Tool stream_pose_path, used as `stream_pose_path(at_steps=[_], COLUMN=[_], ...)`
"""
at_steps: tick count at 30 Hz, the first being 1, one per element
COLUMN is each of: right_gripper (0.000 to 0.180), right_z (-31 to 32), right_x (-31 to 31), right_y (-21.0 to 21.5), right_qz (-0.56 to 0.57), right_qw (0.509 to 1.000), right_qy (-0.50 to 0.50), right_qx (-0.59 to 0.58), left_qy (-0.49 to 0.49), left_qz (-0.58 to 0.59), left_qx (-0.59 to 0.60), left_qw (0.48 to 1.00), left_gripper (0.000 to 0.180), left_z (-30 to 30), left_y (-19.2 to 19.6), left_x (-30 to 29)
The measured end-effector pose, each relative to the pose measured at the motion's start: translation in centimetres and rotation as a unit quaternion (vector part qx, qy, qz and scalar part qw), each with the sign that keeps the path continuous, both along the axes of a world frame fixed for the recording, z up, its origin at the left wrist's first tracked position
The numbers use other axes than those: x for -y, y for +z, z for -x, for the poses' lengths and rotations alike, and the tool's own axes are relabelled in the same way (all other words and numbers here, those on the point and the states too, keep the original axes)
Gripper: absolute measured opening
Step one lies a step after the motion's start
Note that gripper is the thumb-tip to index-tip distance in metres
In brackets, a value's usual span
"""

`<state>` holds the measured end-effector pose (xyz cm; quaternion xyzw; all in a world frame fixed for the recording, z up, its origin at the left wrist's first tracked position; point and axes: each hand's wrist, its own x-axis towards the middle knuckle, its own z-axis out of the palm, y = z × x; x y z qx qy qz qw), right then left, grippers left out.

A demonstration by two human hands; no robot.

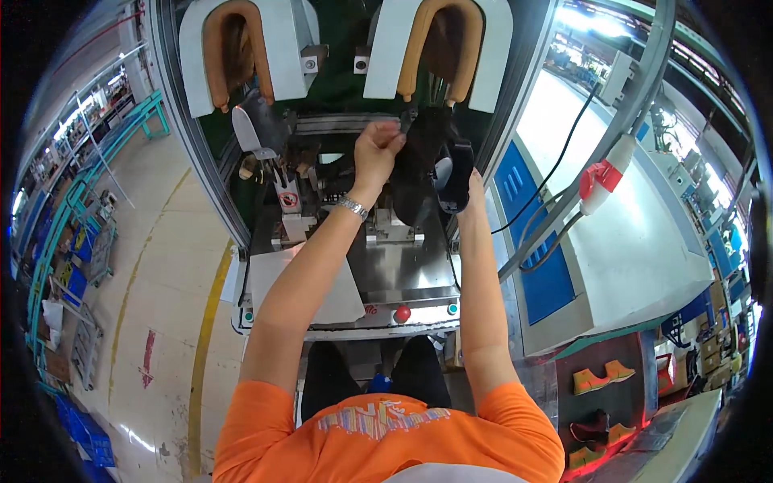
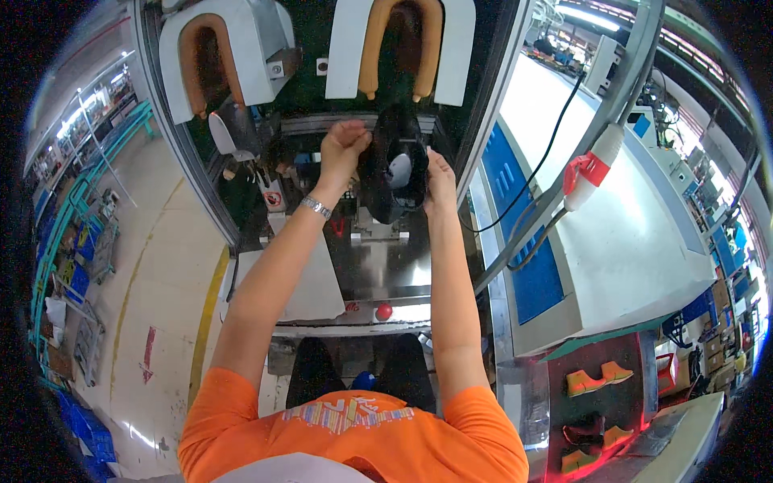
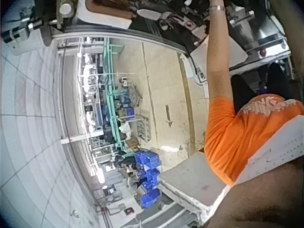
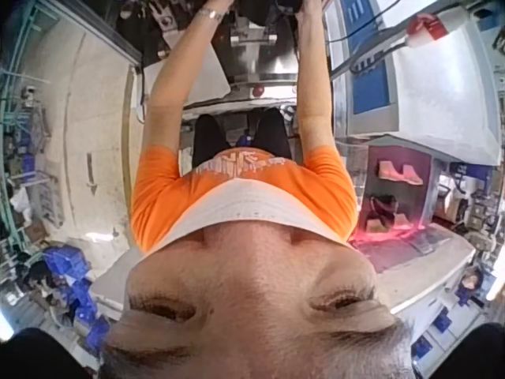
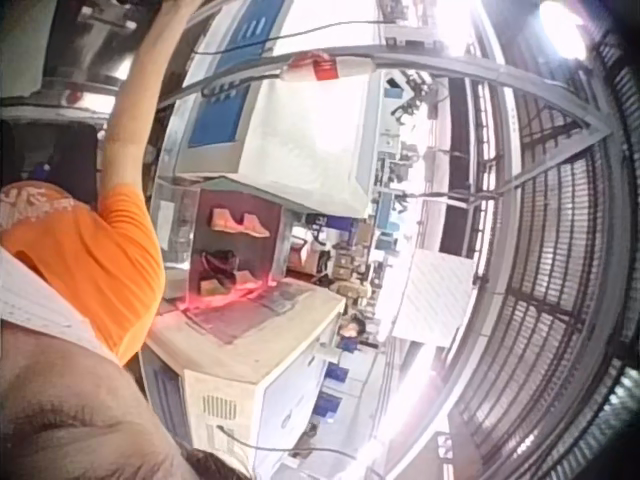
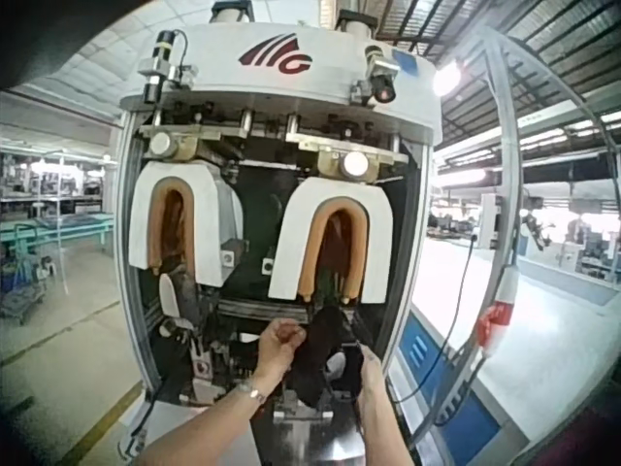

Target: The person assembles black shoes using a specialized machine in a factory setting. They repeatedly pick up shoe uppers, place them into the machine's molds, press a button to activate the machine, and then remove the processed shoes to place them on a nearby table.

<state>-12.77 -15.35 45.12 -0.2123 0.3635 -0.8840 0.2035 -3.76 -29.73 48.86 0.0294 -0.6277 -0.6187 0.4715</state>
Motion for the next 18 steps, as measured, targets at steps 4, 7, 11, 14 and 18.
stream_pose_path(at_steps=[4, 7, 11, 14, 18], right_gripper=[0.029, 0.027, 0.026, 0.025, 0.024], right_z=[0.3, -5.9, -6.9, -9.0, -7.8], right_x=[-3.2, -1.9, -1.0, -0.3, -0.3], right_y=[-6.4, -9.0, -12.4, -14.9, -15.0], right_qz=[-0.103, -0.033, -0.074, -0.113, -0.151], right_qw=[0.992, 0.982, 0.987, 0.987, 0.985], right_qy=[-0.012, 0.132, 0.101, 0.090, 0.072], right_qx=[0.069, 0.128, 0.096, 0.074, 0.033], left_qy=[0.214, 0.078, 0.161, 0.232, 0.262], left_qz=[0.390, 0.503, 0.554, 0.560, 0.584], left_qx=[-0.088, 0.027, 0.192, 0.233, 0.212], left_qw=[0.891, 0.860, 0.794, 0.760, 0.738], left_gripper=[0.020, 0.036, 0.051, 0.055, 0.060], left_z=[-7.1, -12.0, -9.5, -8.1, -9.0], left_y=[2.5, 1.7, -0.3, -3.2, -3.2], left_x=[-6.3, -11.2, -12.9, -13.1, -13.4])
